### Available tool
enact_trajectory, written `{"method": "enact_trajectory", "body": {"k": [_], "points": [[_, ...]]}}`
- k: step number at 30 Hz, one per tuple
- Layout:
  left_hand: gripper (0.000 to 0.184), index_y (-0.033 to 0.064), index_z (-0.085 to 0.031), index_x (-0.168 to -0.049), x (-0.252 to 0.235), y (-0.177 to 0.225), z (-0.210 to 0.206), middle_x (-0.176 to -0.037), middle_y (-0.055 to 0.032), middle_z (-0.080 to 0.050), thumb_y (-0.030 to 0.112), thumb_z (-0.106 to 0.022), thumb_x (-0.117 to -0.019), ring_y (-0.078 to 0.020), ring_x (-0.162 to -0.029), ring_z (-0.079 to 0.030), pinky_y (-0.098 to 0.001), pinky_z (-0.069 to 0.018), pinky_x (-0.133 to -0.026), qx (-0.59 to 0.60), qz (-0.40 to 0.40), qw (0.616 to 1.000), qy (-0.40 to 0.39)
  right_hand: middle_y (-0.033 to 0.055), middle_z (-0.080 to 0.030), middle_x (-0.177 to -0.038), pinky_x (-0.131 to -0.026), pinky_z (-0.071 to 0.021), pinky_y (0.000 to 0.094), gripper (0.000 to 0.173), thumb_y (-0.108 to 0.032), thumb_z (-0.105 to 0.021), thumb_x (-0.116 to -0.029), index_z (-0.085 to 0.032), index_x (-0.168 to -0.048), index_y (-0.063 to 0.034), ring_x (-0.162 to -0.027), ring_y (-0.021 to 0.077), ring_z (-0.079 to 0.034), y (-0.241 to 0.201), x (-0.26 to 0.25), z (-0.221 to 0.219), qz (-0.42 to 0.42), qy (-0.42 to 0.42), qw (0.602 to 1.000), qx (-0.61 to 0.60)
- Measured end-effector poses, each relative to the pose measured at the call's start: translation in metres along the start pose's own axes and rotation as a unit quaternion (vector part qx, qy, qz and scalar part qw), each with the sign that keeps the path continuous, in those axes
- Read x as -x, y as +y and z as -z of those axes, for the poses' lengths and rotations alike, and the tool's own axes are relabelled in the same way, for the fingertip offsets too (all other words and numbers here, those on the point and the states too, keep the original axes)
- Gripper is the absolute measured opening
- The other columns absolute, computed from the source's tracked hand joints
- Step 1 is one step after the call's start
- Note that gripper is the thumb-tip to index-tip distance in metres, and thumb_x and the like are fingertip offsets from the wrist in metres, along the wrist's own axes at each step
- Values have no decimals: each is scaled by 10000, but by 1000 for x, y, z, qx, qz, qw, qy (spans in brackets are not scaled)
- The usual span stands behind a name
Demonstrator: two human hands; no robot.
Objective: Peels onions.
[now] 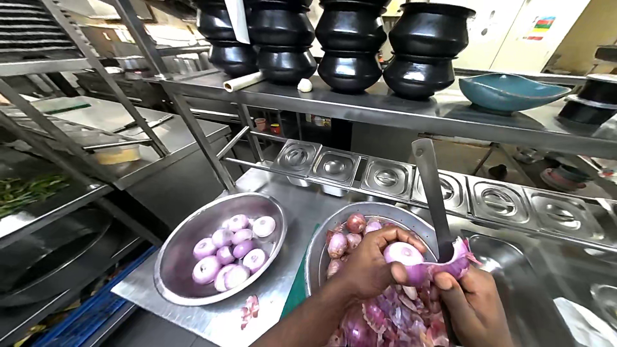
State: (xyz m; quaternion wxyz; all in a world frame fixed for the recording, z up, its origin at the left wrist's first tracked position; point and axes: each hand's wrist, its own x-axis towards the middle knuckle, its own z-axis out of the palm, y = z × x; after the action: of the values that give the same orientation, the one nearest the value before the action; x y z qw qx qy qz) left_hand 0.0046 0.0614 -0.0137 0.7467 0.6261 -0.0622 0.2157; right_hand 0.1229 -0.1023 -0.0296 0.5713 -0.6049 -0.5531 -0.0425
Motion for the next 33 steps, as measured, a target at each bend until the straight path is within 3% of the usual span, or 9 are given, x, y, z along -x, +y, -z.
{"method": "enact_trajectory", "body": {"k": [3, 5, 8, 13, 16, 18, 23, 29, 33], "points": [[881, 75, -695, -1002, 3, -9, -15, -913, -32, -706, 886, -401, -821, -107, -845, -683, -276, -582, -765, 101, 53, 987, 111, 4, -622, -622, -462, -515, 279, 612, -619, -374, -1055, -630, -841, -106, -533, 65, -622, -9, 4, -4, 47, 11, 988, 148], [854, 33, -645, -1020, 1, -14, -19, -933, -99, -687, 676, -83, -1010, -168, -868, -672, -321, -577, -782, 149, 83, 972, 160, 44, -566, -572, -416, -450, 335, 650, -613, -338, -1061, -582, -762, -89, -483, 136, -581, -16, 10, -12, 85, 8, 964, 251], [998, 38, -673, -946, -6, -17, -19, -842, -91, -699, 663, 105, -968, -153, -752, -671, -296, -570, -664, 157, 101, 960, 208, 47, -540, -547, -412, -433, 332, 619, -591, -356, -1051, -556, -718, -109, -457, 165, -553, -22, 20, -23, 136, -7, 941, 309], [883, 70, -625, -1095, -20, -10, 1, -818, -118, -653, 758, -85, -970, -199, -640, -628, -313, -527, -530, 263, 219, 874, 345, 85, -596, -578, -464, -490, 343, 654, -634, -368, -1029, -591, -759, -81, -491, 193, -600, -24, 33, -20, 113, -25, 943, 313], [884, 73, -599, -1167, -17, -8, 14, -913, -149, -673, 779, -110, -957, -227, -695, -651, -340, -546, -570, 290, 246, 866, 325, 122, -599, -575, -411, -477, 477, 849, -853, -496, -835, -654, -816, -19, -473, 285, -612, -27, 19, 0, -32, -92, 925, 366], [935, 56, -602, -1128, -13, -5, 13, -908, -160, -689, 786, -48, -942, -234, -709, -670, -335, -555, -571, 259, 237, 886, 302, 130, -578, -565, -405, -460, 510, 971, -945, -453, -742, -653, -852, -1, -475, 322, -604, -25, 8, 9, -80, -106, 905, 403], [1066, 63, -687, -918, -4, -6, 1, -828, -91, -716, 750, 128, -906, -138, -717, -679, -266, -557, -601, 104, 143, 971, 163, 27, -456, -496, -343, -367, 385, 886, -952, -357, -794, -568, -741, -94, -392, 189, -483, -21, -6, 0, 19, -22, 925, 380], [873, 66, -663, -848, -1, -11, -3, -804, -65, -688, 527, 57, -1029, -142, -814, -669, -328, -569, -774, -10, 80, 986, 147, -15, -417, -491, -347, -332, 342, 794, -907, -389, -843, -540, -730, -136, -385, 146, -441, -23, -9, -12, 64, -16, 933, 355], [888, 68, -702, -868, 0, -9, 0, -853, -69, -706, 537, 35, -1021, -137, -841, -666, -323, -554, -788, -40, 67, 993, 88, -13, -402, -488, -352, -321, 335, 716, -821, -404, -920, -512, -705, -147, -385, 145, -429, -22, -6, -14, 65, -24, 934, 350]]}}
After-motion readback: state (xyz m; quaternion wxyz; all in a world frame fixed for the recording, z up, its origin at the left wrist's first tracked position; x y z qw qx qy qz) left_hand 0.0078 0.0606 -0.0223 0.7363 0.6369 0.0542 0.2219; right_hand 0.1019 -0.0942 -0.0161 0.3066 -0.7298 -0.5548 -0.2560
